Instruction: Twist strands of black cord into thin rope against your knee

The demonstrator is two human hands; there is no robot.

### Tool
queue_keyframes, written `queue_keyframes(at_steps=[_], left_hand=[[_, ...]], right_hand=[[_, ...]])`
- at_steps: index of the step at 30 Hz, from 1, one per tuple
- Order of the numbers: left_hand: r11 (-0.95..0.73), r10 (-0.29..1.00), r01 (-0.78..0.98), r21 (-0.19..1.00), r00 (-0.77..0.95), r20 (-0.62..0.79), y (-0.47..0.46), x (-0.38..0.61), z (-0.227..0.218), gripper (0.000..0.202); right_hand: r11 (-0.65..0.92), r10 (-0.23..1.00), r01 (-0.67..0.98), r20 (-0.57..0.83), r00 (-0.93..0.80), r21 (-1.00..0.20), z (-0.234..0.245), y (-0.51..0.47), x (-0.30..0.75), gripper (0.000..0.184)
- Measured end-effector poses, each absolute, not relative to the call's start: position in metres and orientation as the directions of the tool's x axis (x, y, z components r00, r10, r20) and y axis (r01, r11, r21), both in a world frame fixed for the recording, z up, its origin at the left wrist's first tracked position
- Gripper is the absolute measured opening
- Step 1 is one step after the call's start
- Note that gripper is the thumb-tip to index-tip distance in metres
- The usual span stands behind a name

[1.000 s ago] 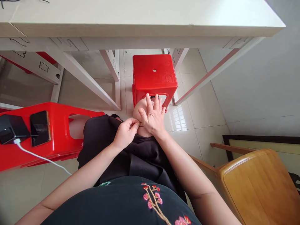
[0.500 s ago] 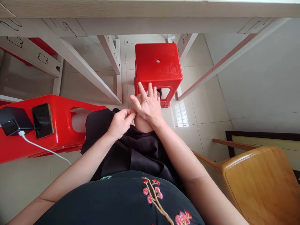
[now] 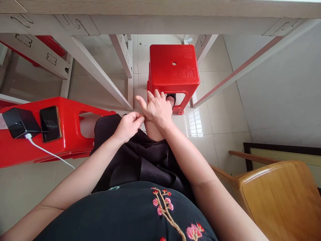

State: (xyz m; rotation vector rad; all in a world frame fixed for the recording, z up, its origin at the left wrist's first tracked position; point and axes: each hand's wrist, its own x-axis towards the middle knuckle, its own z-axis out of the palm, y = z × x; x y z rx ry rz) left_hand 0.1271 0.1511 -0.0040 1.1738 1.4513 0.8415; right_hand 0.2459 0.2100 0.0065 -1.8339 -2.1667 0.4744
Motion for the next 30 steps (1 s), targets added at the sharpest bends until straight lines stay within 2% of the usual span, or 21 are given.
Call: queue_keyframes(at_steps=[9,19,30], left_hand=[[0.314,0.942,0.18,0.932,0.066,-0.33,0.16,0.12,-0.01,0.011],[0.338,0.931,0.151,0.929,0.093,-0.353,0.167,0.122,-0.011,0.008],[0.329,0.928,0.151,0.932,0.129,-0.349,0.176,0.122,-0.007,0.007]], right_hand=[[0.156,0.988,0.94,0.029,-0.154,-0.304,0.0,0.218,0.242,0.083],[0.097,0.995,0.961,0.023,-0.094,-0.259,-0.002,0.232,0.242,0.081],[0.085,0.995,0.951,-0.025,-0.097,-0.297,-0.005,0.242,0.244,0.078]])
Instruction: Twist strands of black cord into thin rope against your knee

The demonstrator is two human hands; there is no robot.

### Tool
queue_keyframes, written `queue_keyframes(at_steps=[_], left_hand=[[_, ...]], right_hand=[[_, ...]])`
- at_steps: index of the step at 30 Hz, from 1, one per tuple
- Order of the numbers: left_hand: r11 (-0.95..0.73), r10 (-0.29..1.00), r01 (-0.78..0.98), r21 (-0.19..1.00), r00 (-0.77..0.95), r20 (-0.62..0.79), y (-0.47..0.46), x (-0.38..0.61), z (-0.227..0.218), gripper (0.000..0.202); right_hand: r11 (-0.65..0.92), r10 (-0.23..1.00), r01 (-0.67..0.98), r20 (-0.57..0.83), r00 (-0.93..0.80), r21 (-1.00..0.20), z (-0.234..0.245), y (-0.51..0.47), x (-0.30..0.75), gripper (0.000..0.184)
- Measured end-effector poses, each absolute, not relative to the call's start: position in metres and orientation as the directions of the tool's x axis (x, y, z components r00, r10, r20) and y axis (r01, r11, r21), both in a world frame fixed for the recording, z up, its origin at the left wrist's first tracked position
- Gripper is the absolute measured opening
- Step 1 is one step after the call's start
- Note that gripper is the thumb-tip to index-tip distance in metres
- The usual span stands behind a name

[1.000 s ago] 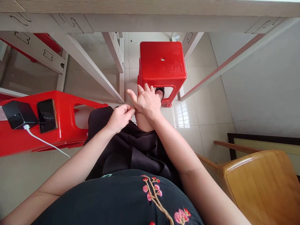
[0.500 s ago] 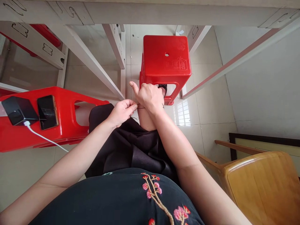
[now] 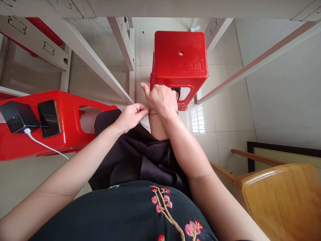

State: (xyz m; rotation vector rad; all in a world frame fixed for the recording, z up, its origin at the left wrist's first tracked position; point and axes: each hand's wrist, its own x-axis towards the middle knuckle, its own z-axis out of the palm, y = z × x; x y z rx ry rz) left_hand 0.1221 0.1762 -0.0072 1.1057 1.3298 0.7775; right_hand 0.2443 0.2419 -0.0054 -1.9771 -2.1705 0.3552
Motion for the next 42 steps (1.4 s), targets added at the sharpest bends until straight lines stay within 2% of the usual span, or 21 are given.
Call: queue_keyframes(at_steps=[13,20,30,42], left_hand=[[0.226,0.936,0.193,0.955,0.229,-0.267,0.185,0.121,-0.014,0.008],[0.217,0.923,0.185,0.958,0.28,-0.263,0.188,0.119,-0.016,0.009],[0.204,0.909,0.191,0.96,0.326,-0.258,0.185,0.117,-0.018,0.018],[0.2,0.899,0.151,0.968,0.364,-0.243,0.183,0.112,-0.024,0.025]], right_hand=[[0.076,0.996,0.927,-0.015,-0.087,-0.368,0.003,0.244,0.251,0.071],[0.049,0.996,0.932,-0.048,-0.07,-0.36,0.004,0.246,0.254,0.07],[0.04,0.999,0.878,0.013,-0.039,-0.476,0.001,0.245,0.255,0.063],[0.025,0.998,0.869,-0.034,-0.048,-0.495,0.001,0.246,0.256,0.059]])
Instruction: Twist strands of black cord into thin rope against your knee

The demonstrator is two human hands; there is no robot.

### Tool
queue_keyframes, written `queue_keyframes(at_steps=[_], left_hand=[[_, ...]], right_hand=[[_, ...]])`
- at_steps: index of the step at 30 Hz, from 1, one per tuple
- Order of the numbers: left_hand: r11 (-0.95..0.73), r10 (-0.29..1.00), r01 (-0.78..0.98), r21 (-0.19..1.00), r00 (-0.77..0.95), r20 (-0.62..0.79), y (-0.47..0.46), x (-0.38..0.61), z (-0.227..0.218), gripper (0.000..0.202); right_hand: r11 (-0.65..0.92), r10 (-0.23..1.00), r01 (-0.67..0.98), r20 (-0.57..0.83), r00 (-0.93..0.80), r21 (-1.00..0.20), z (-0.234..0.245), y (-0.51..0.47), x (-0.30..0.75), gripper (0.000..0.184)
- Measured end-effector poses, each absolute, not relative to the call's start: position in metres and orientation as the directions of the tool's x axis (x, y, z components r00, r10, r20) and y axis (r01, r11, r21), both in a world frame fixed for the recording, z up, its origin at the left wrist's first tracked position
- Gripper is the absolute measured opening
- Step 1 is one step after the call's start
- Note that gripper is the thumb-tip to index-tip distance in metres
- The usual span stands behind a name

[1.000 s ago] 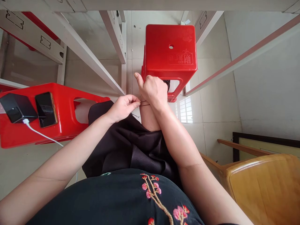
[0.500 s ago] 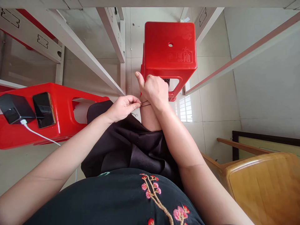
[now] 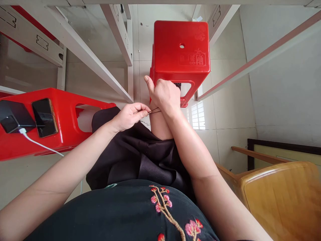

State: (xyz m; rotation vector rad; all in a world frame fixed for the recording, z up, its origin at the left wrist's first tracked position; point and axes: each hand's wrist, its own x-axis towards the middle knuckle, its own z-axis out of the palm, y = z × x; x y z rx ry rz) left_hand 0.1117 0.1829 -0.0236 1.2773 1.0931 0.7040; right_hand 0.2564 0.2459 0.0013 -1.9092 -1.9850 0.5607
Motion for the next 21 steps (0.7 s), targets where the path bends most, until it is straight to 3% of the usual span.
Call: queue_keyframes(at_steps=[8,14,18,21], left_hand=[[0.252,0.885,0.152,0.956,0.364,-0.291,0.18,0.116,-0.022,0.022],[0.207,0.867,0.361,0.909,0.363,-0.341,0.181,0.119,-0.005,0.014],[0.196,0.843,0.426,0.883,0.386,-0.373,0.18,0.12,0.0,0.012],[0.223,0.842,0.368,0.903,0.394,-0.369,0.177,0.121,-0.006,0.016]], right_hand=[[0.02,0.999,0.882,-0.016,-0.031,-0.471,0.001,0.246,0.257,0.059],[0.014,0.998,0.909,-0.055,-0.04,-0.416,0.004,0.245,0.256,0.06],[0.034,0.999,0.9,-0.009,-0.043,-0.434,0.002,0.242,0.256,0.059],[0.076,0.997,0.875,0.056,-0.056,-0.478,-0.001,0.242,0.257,0.057]])
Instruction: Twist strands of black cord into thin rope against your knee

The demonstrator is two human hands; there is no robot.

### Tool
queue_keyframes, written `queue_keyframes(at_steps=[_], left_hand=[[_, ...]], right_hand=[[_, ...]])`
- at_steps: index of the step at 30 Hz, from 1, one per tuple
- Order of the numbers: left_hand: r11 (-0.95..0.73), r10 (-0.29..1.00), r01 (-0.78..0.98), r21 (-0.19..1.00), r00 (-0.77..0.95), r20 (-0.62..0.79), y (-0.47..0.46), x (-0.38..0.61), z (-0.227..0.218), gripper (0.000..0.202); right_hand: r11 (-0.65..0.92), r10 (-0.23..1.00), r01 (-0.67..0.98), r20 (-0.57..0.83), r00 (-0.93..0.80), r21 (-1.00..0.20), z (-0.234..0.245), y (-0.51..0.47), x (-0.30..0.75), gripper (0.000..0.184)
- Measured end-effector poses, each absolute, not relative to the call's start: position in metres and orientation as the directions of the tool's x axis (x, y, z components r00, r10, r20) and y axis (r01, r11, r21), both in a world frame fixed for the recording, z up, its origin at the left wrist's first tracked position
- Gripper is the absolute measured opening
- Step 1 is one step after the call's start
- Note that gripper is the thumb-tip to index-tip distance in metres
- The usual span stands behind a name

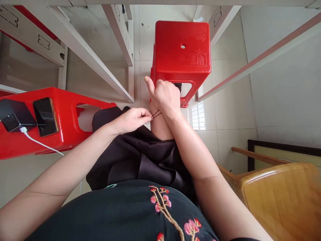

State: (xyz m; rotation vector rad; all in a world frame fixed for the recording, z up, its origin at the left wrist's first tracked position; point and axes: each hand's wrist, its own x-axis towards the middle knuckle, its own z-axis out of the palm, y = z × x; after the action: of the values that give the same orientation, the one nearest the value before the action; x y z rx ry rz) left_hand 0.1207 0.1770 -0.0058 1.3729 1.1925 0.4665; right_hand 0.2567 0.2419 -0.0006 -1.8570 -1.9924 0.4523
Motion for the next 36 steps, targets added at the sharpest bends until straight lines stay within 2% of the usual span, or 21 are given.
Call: queue_keyframes(at_steps=[4,8,10,11,13,14,16,18,22,25,27,30,32,34,36], left_hand=[[0.297,0.859,0.288,0.91,0.336,-0.386,0.174,0.124,-0.012,0.022],[0.295,0.869,0.358,0.886,0.285,-0.405,0.171,0.131,-0.003,0.022],[0.251,0.878,0.391,0.886,0.293,-0.378,0.168,0.136,0.008,0.02],[0.219,0.882,0.402,0.889,0.309,-0.357,0.167,0.139,0.014,0.019],[0.144,0.89,0.429,0.892,0.338,-0.307,0.164,0.146,0.024,0.017],[0.109,0.896,0.443,0.89,0.344,-0.281,0.162,0.149,0.028,0.017],[0.074,0.911,0.464,0.883,0.329,-0.248,0.159,0.157,0.032,0.016],[0.082,0.923,0.487,0.869,0.291,-0.25,0.154,0.165,0.03,0.016],[0.14,0.92,0.55,0.823,0.236,-0.314,0.131,0.174,0.019,0.016],[0.204,0.835,0.553,0.807,0.332,-0.439,0.106,0.178,0.015,0.015],[0.235,0.755,0.554,0.798,0.413,-0.509,0.092,0.179,0.014,0.014],[0.225,0.709,0.574,0.788,0.459,-0.536,0.082,0.181,0.015,0.014],[0.189,0.699,0.584,0.79,0.485,-0.526,0.079,0.181,0.016,0.014],[0.157,0.664,0.577,0.802,0.539,-0.518,0.076,0.181,0.018,0.014],[0.161,0.642,0.554,0.817,0.57,-0.513,0.074,0.181,0.019,0.013]], right_hand=[[0.138,0.989,0.815,0.124,-0.081,-0.563,-0.007,0.245,0.262,0.055],[0.224,0.972,0.643,0.219,-0.088,-0.733,-0.003,0.237,0.28,0.048],[0.327,0.944,0.552,0.287,-0.162,-0.767,0.006,0.224,0.294,0.037],[0.382,0.923,0.512,0.291,-0.252,-0.769,0.012,0.216,0.301,0.033],[0.44,0.857,0.441,0.22,-0.465,-0.783,0.022,0.2,0.315,0.028],[0.419,0.83,0.424,0.148,-0.538,-0.803,0.025,0.192,0.322,0.027],[0.293,0.814,0.421,-0.008,-0.581,-0.858,0.025,0.18,0.335,0.027],[0.126,0.83,0.423,-0.138,-0.54,-0.897,0.02,0.168,0.347,0.026],[-0.117,0.823,0.467,-0.349,-0.449,-0.877,0.011,0.141,0.367,0.026],[-0.218,0.774,0.503,-0.462,-0.432,-0.836,0.011,0.117,0.375,0.029],[-0.142,0.795,0.564,-0.433,-0.425,-0.814,0.012,0.104,0.375,0.025],[0.155,0.877,0.658,-0.203,-0.434,-0.737,0.013,0.091,0.372,0.019],[0.272,0.868,0.694,-0.142,-0.476,-0.666,0.014,0.08,0.372,0.02],[0.275,0.815,0.711,-0.236,-0.529,-0.647,0.014,0.067,0.377,0.024],[0.174,0.765,0.712,-0.362,-0.533,-0.68,0.013,0.056,0.386,0.026]])
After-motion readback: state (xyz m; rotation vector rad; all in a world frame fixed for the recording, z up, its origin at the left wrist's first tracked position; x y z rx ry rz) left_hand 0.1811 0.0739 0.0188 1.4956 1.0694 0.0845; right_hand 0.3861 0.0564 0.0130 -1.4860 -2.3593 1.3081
